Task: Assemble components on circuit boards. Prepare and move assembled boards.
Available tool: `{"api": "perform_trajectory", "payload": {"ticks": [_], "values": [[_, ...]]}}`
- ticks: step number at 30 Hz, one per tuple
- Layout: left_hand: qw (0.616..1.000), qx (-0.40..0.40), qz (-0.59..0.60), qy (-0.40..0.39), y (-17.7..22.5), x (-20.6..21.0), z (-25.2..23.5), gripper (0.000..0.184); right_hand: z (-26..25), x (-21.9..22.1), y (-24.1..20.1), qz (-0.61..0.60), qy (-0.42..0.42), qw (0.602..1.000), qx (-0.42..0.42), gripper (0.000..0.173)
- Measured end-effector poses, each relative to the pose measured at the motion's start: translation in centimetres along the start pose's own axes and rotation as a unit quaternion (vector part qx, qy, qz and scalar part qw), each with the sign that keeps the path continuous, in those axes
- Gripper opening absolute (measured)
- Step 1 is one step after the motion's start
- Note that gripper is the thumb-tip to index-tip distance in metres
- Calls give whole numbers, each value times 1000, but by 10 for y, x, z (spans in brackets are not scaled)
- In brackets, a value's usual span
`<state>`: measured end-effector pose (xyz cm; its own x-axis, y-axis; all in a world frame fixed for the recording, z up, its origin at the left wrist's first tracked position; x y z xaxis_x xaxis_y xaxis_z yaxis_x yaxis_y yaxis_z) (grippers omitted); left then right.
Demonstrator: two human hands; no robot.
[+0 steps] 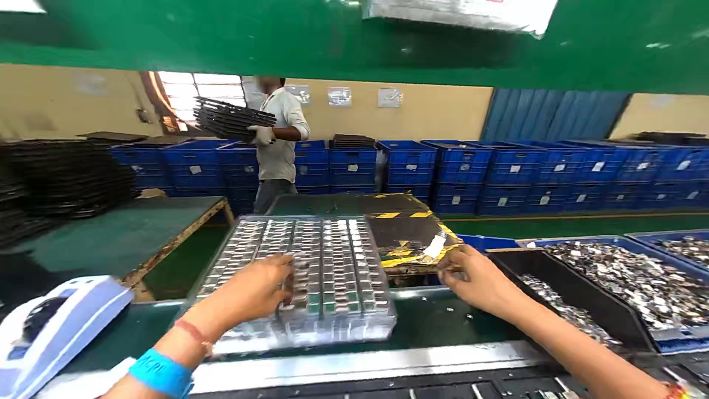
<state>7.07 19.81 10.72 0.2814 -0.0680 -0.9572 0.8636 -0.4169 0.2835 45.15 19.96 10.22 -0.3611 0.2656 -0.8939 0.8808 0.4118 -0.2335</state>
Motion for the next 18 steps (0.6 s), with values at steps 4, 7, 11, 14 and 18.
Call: {"api": "perform_trajectory", "payload": {"ticks": [4,7,11,14,18], "values": [[962,-4,214,168,19,-4,62,41,21,17,-80,-21,-7,998,-51,18],[876,-17,437,202,39,18,119,40,50,38,-146,-83,5,991,-108,19],[723,-18,659,206,43,58,189,31,82,83,-221,-116,12,980,-160,36],[548,-5,815,188,26,84,230,29,99,111,-263,-146,-44,973,-174,45],[403,24,898,173,-5,103,269,33,112,135,-303,-209,-49,962,-168,38]]}}
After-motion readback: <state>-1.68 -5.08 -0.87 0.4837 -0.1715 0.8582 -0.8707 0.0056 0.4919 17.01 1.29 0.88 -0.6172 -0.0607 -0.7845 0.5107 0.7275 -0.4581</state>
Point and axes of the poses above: each hand's wrist, its own z-axis away from the middle knuckle, its own x-axis out of the palm, y = z × x, the point moved 3 cm from there along -z, towards the middle knuckle, and after that the axes turned 9 degrees about z, right-handed, at the moved point
